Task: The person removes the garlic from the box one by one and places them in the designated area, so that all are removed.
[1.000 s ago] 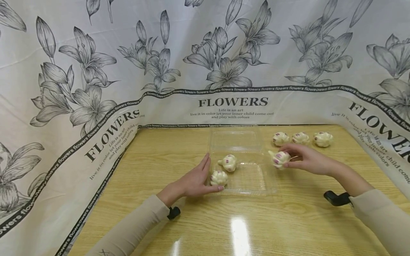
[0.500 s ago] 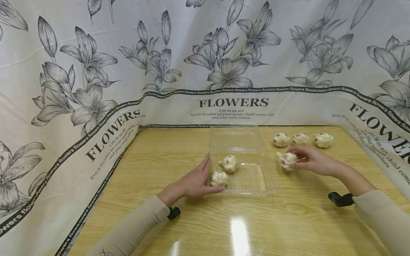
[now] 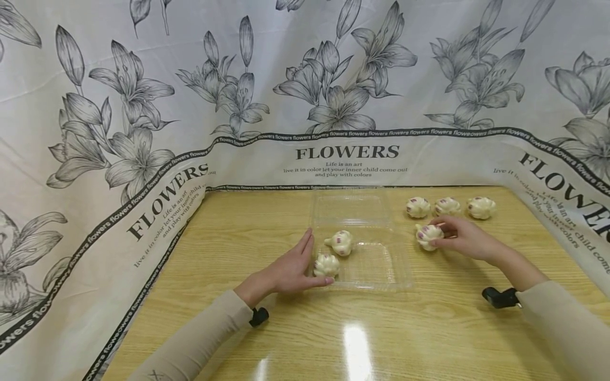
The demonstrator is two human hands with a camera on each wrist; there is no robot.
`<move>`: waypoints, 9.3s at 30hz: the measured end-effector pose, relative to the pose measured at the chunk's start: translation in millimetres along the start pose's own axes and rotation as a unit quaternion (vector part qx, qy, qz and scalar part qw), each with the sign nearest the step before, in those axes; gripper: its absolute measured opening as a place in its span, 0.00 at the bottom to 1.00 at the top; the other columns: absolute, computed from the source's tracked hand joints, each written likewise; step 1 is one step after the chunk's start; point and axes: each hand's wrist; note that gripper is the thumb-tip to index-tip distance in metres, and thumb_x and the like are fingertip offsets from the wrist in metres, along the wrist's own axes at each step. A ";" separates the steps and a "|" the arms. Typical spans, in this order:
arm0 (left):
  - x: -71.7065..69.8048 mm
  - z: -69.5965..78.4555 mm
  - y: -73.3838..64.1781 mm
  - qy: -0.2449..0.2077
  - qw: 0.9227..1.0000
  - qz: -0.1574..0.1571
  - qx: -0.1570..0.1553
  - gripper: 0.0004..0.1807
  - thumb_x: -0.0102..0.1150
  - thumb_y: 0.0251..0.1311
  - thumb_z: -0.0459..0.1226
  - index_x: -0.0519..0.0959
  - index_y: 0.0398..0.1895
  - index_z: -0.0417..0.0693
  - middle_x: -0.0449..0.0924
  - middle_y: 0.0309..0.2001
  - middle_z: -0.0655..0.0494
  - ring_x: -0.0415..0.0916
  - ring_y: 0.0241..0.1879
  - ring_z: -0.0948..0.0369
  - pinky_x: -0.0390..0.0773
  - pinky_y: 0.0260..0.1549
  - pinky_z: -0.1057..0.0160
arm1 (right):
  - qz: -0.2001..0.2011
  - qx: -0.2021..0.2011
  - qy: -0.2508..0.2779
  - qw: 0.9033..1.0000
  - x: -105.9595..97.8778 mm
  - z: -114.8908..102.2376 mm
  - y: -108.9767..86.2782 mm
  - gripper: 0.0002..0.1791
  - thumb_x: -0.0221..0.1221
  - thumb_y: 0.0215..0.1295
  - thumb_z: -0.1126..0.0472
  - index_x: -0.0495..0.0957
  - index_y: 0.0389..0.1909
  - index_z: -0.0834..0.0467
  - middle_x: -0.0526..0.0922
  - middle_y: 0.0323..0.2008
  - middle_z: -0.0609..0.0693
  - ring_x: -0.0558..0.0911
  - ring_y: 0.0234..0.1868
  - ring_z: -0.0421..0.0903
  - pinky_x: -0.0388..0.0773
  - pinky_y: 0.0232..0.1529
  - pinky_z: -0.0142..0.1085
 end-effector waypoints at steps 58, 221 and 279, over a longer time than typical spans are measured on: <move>0.8 0.9 0.7 0.010 1.000 0.005 -0.002 0.69 0.46 0.59 0.77 0.30 0.81 0.38 0.21 0.82 0.42 0.40 0.80 0.48 0.52 0.77 0.56 | -0.042 0.071 0.001 0.997 -16.5 1.3 -24.1 0.42 0.60 0.75 0.54 0.52 0.74 0.76 0.65 0.65 0.80 0.71 0.61 0.79 0.81 0.52 0.62; -2.9 3.3 1.2 0.011 1.000 0.000 0.002 0.69 0.48 0.59 0.76 0.33 0.81 0.35 0.21 0.82 0.42 0.45 0.79 0.45 0.56 0.75 0.55 | -0.075 -0.131 0.062 0.987 121.6 -100.1 67.2 0.24 0.64 0.71 0.62 0.74 0.64 0.64 0.82 0.56 0.58 0.83 0.55 0.56 0.82 0.58 0.48; -1.2 1.8 1.8 0.003 1.000 -0.001 0.000 0.69 0.49 0.60 0.76 0.28 0.81 0.39 0.18 0.81 0.48 0.42 0.80 0.49 0.54 0.76 0.57 | 0.031 -0.132 -0.023 0.991 36.4 -80.9 0.8 0.26 0.67 0.69 0.61 0.76 0.64 0.67 0.83 0.57 0.60 0.84 0.53 0.56 0.84 0.54 0.49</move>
Point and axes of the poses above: each hand's wrist, its own y-axis towards the middle knuckle, its own x-axis out of the palm, z = x × y
